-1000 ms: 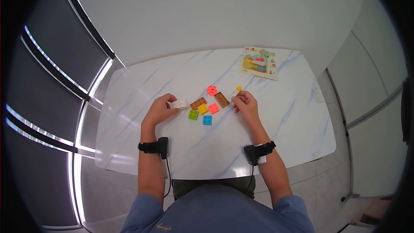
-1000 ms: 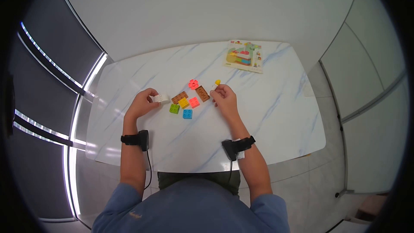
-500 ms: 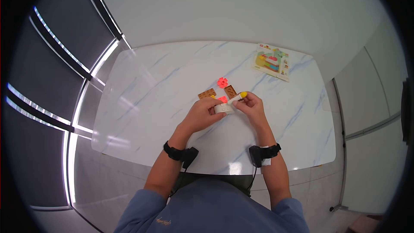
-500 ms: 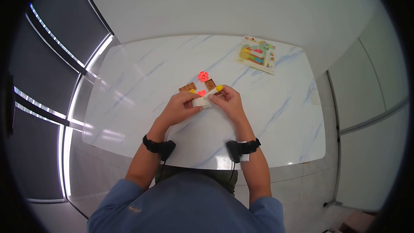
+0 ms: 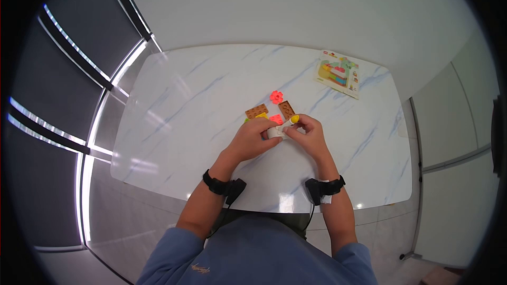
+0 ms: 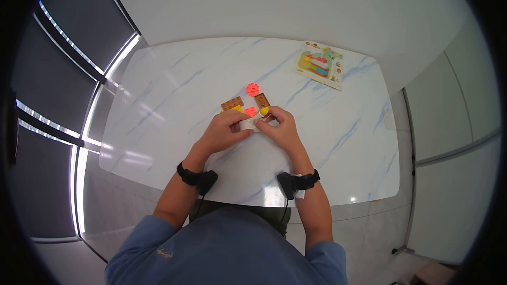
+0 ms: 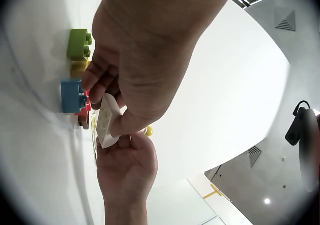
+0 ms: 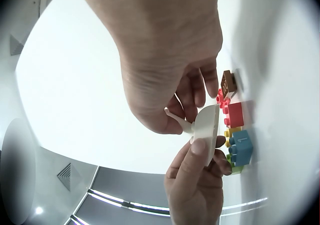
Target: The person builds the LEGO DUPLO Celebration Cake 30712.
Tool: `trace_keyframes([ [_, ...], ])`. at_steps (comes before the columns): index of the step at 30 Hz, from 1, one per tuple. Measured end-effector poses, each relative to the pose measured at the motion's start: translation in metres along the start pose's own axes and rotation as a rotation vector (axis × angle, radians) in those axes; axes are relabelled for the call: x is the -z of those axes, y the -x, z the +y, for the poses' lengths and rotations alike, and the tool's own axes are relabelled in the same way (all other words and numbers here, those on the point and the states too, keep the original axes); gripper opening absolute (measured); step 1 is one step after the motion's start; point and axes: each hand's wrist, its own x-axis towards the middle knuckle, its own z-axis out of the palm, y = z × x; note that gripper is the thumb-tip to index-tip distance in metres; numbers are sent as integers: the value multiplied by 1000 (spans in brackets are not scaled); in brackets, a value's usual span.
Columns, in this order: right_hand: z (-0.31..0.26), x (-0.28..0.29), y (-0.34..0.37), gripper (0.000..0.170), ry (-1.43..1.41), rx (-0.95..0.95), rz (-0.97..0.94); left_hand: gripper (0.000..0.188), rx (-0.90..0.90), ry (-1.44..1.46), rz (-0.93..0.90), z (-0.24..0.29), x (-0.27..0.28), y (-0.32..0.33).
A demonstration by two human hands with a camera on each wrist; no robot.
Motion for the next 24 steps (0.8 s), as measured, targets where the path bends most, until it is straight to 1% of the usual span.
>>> trace_keyframes([
  [2, -1, 0, 0, 20, 60, 47, 7, 34, 2, -27, -3, 2, 1, 0],
  [5, 2, 0, 0, 27, 118, 80, 29, 33, -25, -40, -2, 4, 0, 0],
  [12, -8, 0, 1, 23, 248, 163, 27, 33, -117, -138, 12, 2, -3, -1],
  [18, -13, -1, 3, 20, 287, 186, 20, 33, -263, -266, 78, -1, -6, 2],
  [24, -16, 0, 3, 18, 307, 179, 12, 37, -273, -283, 73, 0, -7, 3],
])
